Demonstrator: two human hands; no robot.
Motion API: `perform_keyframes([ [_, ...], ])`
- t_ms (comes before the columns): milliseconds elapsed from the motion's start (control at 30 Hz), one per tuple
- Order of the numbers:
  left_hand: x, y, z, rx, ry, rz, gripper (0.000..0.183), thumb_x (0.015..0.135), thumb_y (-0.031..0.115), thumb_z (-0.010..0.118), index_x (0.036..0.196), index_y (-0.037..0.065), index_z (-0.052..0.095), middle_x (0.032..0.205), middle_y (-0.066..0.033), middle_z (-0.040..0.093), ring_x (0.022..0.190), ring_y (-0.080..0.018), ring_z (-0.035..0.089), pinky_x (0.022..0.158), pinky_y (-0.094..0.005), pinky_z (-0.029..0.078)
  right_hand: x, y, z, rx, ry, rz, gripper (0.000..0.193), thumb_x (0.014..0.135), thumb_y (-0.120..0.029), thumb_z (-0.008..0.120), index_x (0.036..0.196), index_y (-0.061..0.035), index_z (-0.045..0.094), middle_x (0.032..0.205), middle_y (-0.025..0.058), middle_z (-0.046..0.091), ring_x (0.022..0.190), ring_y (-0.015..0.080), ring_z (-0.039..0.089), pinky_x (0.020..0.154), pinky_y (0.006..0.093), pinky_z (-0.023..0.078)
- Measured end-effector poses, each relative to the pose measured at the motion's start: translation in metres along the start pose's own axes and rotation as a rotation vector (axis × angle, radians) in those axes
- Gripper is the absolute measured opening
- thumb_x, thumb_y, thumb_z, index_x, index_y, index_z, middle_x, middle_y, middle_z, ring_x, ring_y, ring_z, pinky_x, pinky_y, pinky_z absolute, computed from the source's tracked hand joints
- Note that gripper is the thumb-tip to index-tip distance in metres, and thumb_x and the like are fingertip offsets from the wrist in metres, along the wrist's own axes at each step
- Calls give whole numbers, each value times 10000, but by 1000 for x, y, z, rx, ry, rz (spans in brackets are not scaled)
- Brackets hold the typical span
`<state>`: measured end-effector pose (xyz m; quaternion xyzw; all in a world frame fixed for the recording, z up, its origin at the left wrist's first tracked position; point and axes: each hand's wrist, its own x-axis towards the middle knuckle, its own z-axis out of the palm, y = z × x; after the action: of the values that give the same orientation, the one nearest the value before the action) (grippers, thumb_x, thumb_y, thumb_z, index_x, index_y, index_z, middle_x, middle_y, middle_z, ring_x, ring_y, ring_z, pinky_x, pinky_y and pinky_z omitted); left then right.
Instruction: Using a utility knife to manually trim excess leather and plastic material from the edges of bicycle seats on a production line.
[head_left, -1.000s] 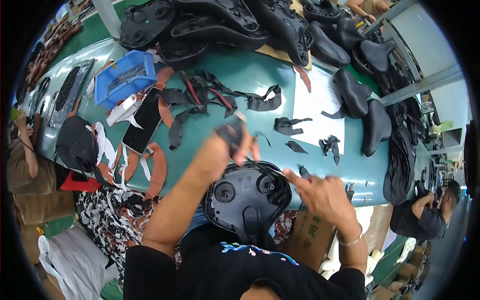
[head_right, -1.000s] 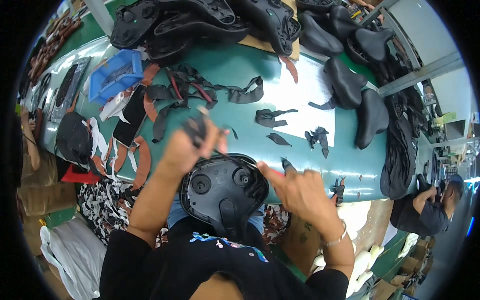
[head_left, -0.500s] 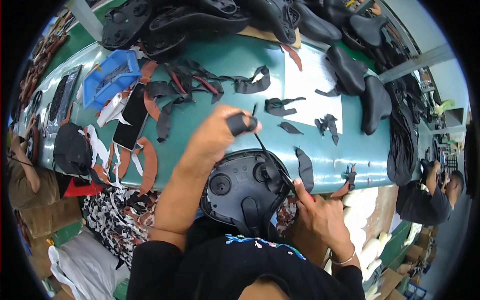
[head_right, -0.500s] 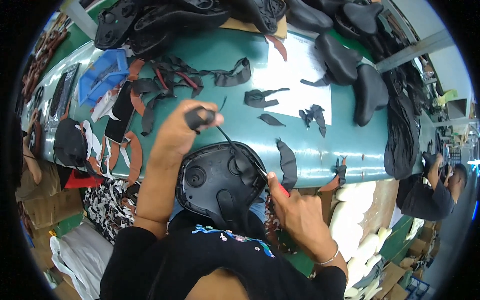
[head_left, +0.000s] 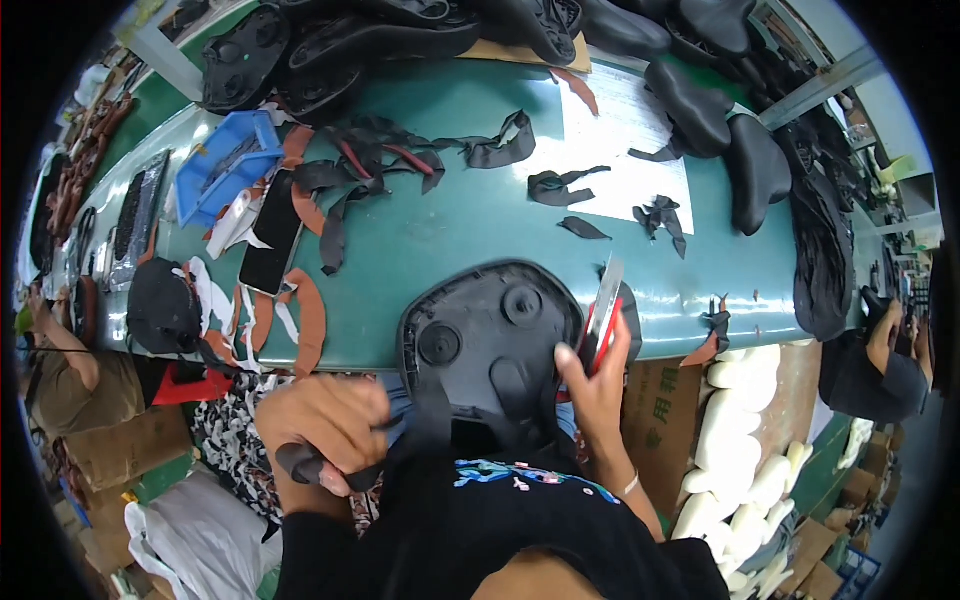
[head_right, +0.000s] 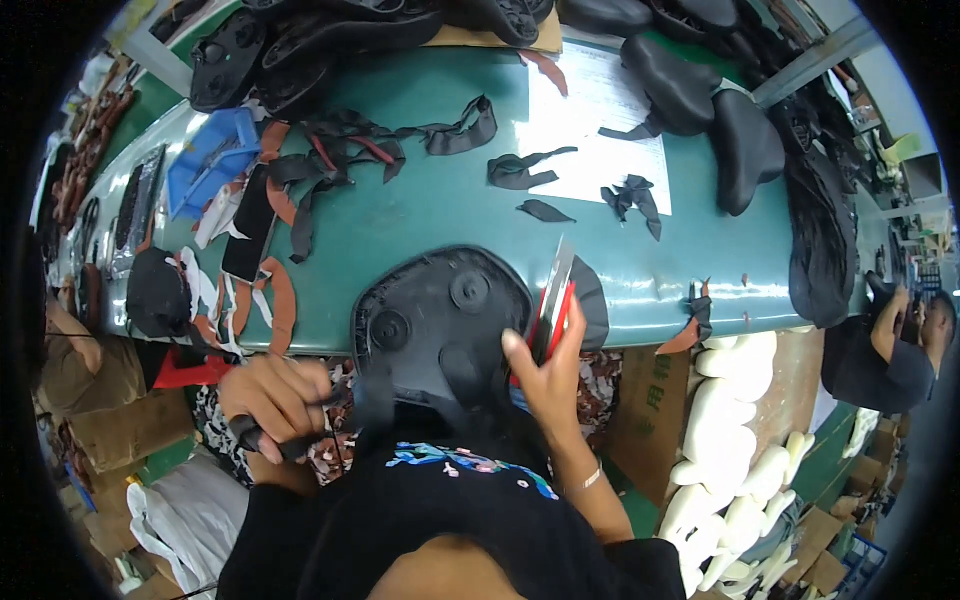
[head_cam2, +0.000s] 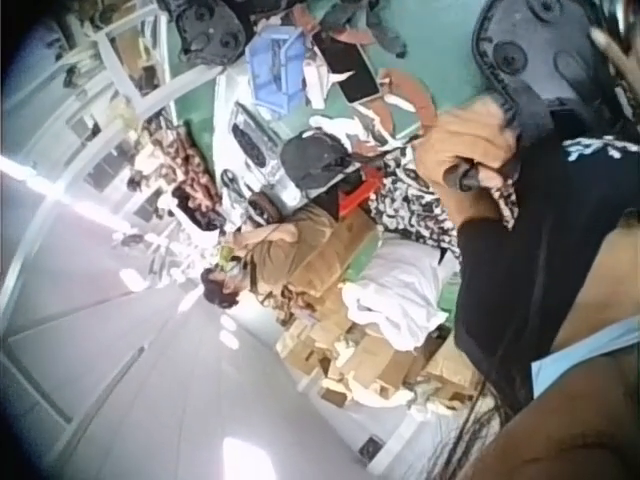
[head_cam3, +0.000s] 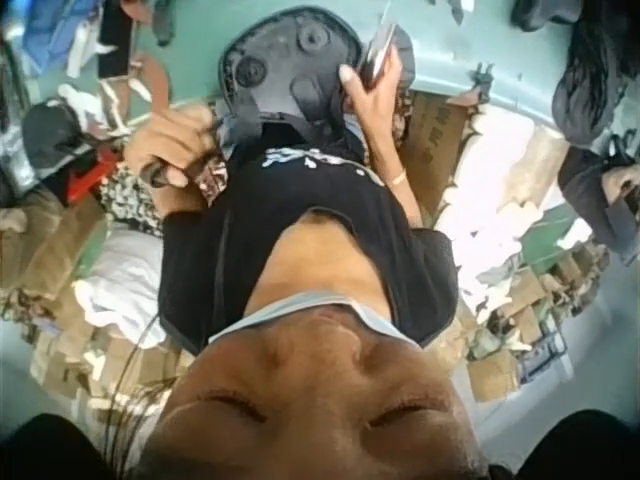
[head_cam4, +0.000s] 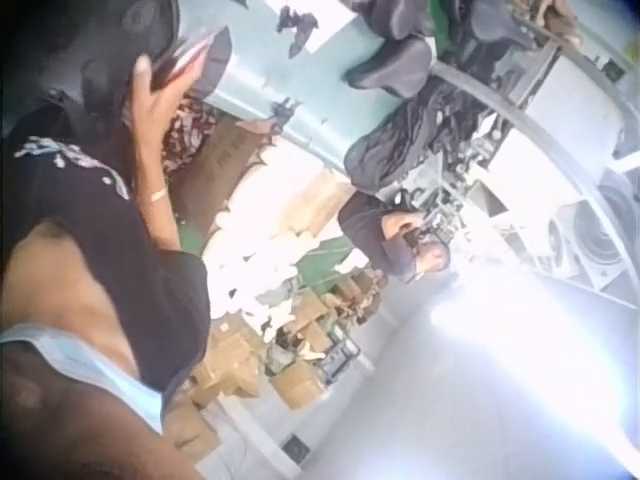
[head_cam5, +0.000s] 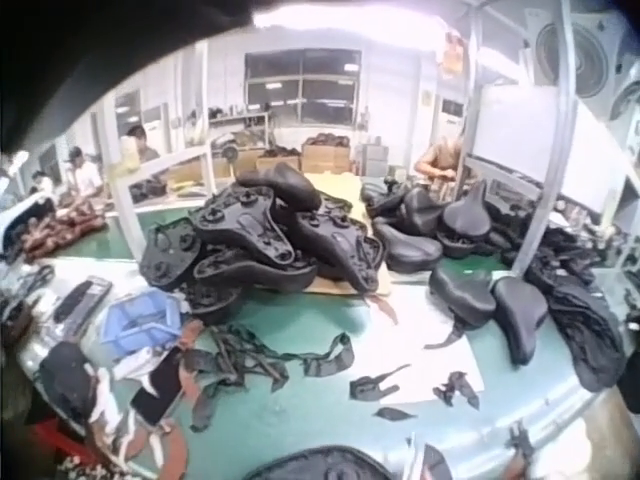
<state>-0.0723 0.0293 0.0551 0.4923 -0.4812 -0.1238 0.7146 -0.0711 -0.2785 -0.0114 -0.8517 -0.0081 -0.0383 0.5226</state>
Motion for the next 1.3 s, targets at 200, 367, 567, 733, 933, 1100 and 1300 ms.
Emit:
perform_keyframes([
  [200,-67,1,86,1514,-106,-1551,394,732,130,656,1102,67,535,926,-118,610,727,-287,630,583,-399,457,62,-18,7,67,45,-88,666,830,-175,659,1354,9,291,1014,131,549,772,159,552,710,294,483],
  [367,29,7,74,891,-259,-903,534,608,17,658,1122,65,520,982,-85,573,1001,-249,549,675,-383,472,49,-13,-7,281,-44,28,546,909,-201,557,1361,-26,306,970,121,574,680,155,606,581,276,511],
  [567,33,0,77,1257,-195,-959,356,723,136,667,1062,104,564,938,-56,532,898,-239,537,678,-355,424,14,7,-46,139,7,47,521,917,-180,537,1374,-49,325,923,91,585,627,122,566,566,259,480],
  [733,72,-78,31,1059,-152,-360,265,711,199,713,957,120,657,884,-33,555,806,-227,562,643,-357,415,-8,-9,-57,77,-107,67,507,901,-160,564,1357,-38,377,930,128,627,667,178,619,620,284,504],
  [933,103,-98,-4,678,-227,-812,181,674,264,712,768,109,713,719,12,587,673,-174,579,574,-326,398,-22,-11,-72,-426,-455,-460,540,786,-111,682,1298,-138,512,795,142,604,628,282,626,539,350,487],
  [1100,107,-105,-10,626,-242,-778,200,649,282,723,744,106,712,714,14,613,665,-161,588,565,-313,412,1,-43,-56,-734,-535,-616,592,797,-113,621,1351,-238,454,674,129,488,491,276,540,439,368,417],
  [1300,95,-102,-13,573,-48,-665,189,722,234,707,779,55,683,758,-16,605,687,-136,572,614,-289,438,-16,-48,-102,-860,-759,-446,648,784,-42,519,1393,-222,390,685,200,528,528,355,572,477,447,455],
])
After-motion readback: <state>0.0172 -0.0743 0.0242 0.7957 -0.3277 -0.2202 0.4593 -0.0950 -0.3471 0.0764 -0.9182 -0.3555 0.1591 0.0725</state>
